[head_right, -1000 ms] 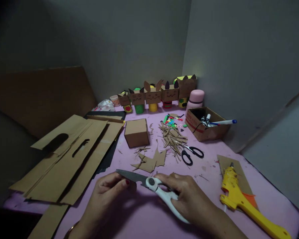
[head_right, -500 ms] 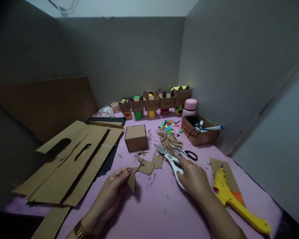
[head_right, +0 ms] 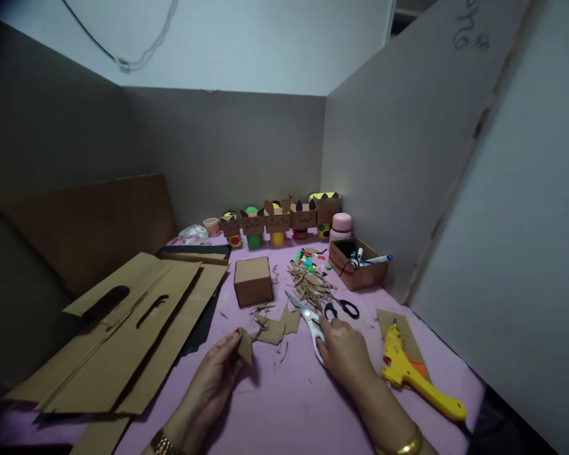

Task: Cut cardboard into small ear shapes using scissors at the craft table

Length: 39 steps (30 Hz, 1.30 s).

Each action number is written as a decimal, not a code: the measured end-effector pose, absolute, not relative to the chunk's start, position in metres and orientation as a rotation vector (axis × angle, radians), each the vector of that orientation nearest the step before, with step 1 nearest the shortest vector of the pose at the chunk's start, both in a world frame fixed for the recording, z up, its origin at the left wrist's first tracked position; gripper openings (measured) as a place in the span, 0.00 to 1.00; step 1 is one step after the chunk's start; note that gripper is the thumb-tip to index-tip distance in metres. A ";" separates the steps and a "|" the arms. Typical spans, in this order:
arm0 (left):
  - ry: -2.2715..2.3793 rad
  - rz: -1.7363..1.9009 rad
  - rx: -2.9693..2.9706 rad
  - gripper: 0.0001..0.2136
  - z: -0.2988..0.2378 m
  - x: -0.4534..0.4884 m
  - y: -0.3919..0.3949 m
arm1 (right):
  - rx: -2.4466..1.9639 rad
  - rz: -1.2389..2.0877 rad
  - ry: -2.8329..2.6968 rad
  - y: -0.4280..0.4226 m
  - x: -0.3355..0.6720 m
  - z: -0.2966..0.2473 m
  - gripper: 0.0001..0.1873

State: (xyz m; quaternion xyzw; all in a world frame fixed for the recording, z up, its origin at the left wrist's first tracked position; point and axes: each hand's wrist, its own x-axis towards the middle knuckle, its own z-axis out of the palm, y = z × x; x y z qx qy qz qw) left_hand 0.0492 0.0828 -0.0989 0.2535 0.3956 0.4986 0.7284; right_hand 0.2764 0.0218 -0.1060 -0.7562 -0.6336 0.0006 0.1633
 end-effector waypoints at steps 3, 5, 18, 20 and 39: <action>0.887 1.148 0.529 0.04 -0.101 0.048 0.084 | -2.145 0.004 -1.820 0.020 0.276 -0.105 0.19; 0.877 1.162 0.528 0.05 -0.101 0.048 0.084 | -2.097 0.034 -1.841 0.019 0.279 -0.103 0.19; 0.772 1.210 0.566 0.07 -0.102 0.051 0.081 | -1.603 0.521 -1.577 0.018 0.232 -0.093 0.17; 0.746 1.203 0.603 0.10 -0.099 0.052 0.078 | -1.461 0.775 -1.581 0.024 0.210 -0.094 0.20; 0.738 0.861 0.975 0.10 -0.106 0.062 0.063 | -1.015 1.162 -1.076 0.042 0.199 -0.103 0.26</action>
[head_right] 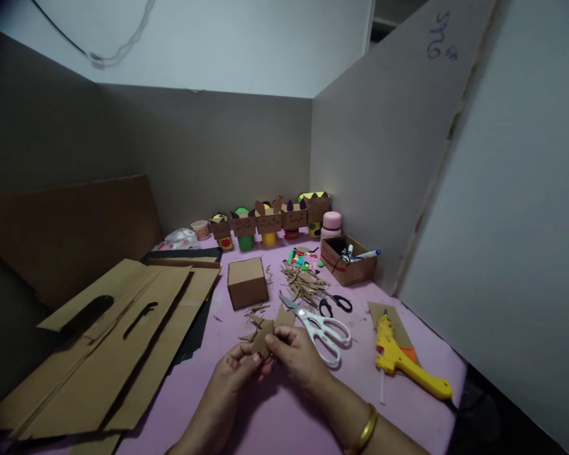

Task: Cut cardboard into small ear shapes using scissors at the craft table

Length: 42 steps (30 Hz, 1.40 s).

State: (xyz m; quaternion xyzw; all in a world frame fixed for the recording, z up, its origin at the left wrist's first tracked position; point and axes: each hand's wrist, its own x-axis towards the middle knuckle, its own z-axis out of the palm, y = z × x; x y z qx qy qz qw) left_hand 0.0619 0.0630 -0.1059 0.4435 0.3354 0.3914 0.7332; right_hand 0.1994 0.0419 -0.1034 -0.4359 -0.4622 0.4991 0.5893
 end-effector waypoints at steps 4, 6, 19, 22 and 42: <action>0.789 0.916 1.149 0.11 -0.108 0.061 0.062 | -1.022 1.147 -1.068 0.040 0.203 -0.107 0.23; 0.819 0.967 1.227 0.13 -0.107 0.060 0.060 | -1.024 1.148 -1.057 0.040 0.205 -0.109 0.22; 0.851 0.864 1.123 0.11 -0.099 0.062 0.058 | -1.002 1.326 -0.927 0.042 0.204 -0.112 0.21; 0.871 0.865 1.101 0.14 -0.104 0.061 0.061 | -1.020 1.325 -0.925 0.042 0.204 -0.114 0.20; 0.988 0.925 1.525 0.28 -0.114 0.056 0.059 | -1.082 1.229 -0.899 0.037 0.195 -0.110 0.23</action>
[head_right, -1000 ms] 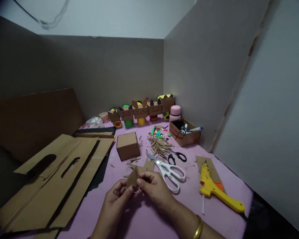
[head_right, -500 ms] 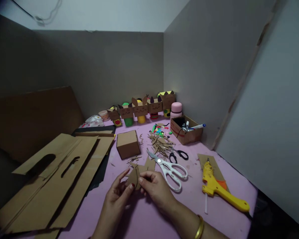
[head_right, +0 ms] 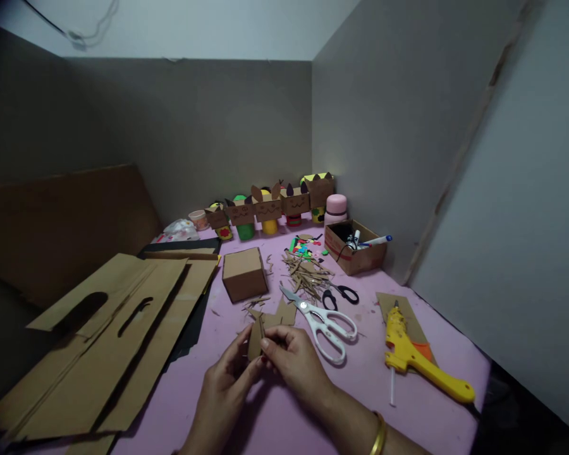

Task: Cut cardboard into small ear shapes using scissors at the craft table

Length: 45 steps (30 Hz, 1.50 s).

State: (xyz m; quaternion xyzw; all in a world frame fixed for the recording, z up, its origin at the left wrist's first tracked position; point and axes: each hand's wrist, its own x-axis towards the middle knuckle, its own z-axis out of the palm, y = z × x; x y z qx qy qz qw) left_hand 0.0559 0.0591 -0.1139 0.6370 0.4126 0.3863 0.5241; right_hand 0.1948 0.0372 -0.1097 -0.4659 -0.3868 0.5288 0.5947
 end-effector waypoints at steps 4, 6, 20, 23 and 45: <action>1.036 0.991 1.517 0.25 -0.114 0.055 0.059 | -1.026 1.217 -0.937 0.036 0.194 -0.106 0.21; 1.041 1.030 1.512 0.23 -0.112 0.056 0.059 | -1.010 1.196 -0.952 0.036 0.193 -0.105 0.21; 0.884 0.934 1.203 0.16 -0.105 0.059 0.067 | -1.135 1.112 -1.007 0.036 0.199 -0.108 0.23; 0.899 0.872 1.041 0.14 -0.102 0.059 0.068 | -1.152 1.034 -0.897 0.039 0.207 -0.106 0.21; 0.825 0.828 0.926 0.08 -0.109 0.061 0.067 | -0.959 1.444 -0.631 0.042 0.195 -0.111 0.25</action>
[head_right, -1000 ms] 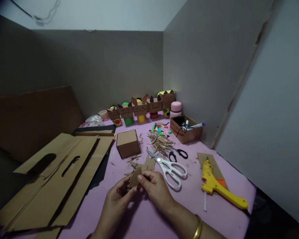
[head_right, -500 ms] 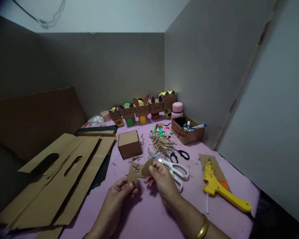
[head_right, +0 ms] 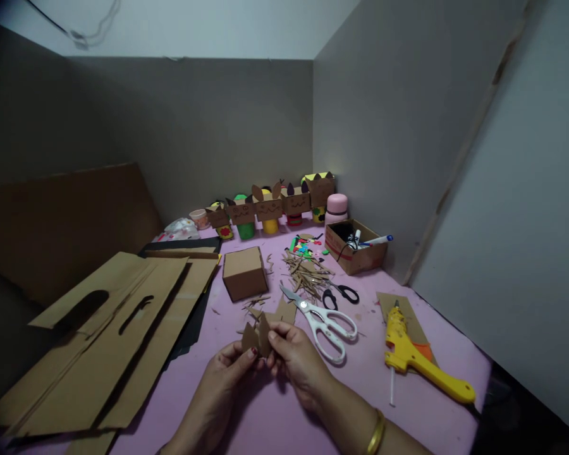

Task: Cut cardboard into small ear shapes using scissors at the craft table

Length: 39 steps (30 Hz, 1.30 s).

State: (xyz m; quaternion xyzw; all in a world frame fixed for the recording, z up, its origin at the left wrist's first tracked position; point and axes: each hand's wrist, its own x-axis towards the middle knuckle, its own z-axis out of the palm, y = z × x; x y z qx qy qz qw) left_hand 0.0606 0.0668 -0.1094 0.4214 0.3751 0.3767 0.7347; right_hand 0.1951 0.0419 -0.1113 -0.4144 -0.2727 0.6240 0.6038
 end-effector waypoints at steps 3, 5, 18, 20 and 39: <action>0.771 0.820 0.933 0.09 -0.110 0.062 0.067 | -0.999 1.366 -0.665 0.040 0.190 -0.110 0.27; 0.765 0.823 0.923 0.10 -0.111 0.062 0.067 | -1.035 1.319 -0.680 0.039 0.187 -0.111 0.29; 0.942 0.940 1.055 0.10 -0.109 0.059 0.068 | -1.145 1.265 -0.808 0.038 0.196 -0.115 0.23; 0.938 0.900 1.013 0.11 -0.107 0.059 0.068 | -1.147 1.250 -0.800 0.040 0.197 -0.116 0.22; 0.912 0.890 0.930 0.11 -0.113 0.055 0.076 | -1.180 1.239 -0.732 0.044 0.199 -0.117 0.17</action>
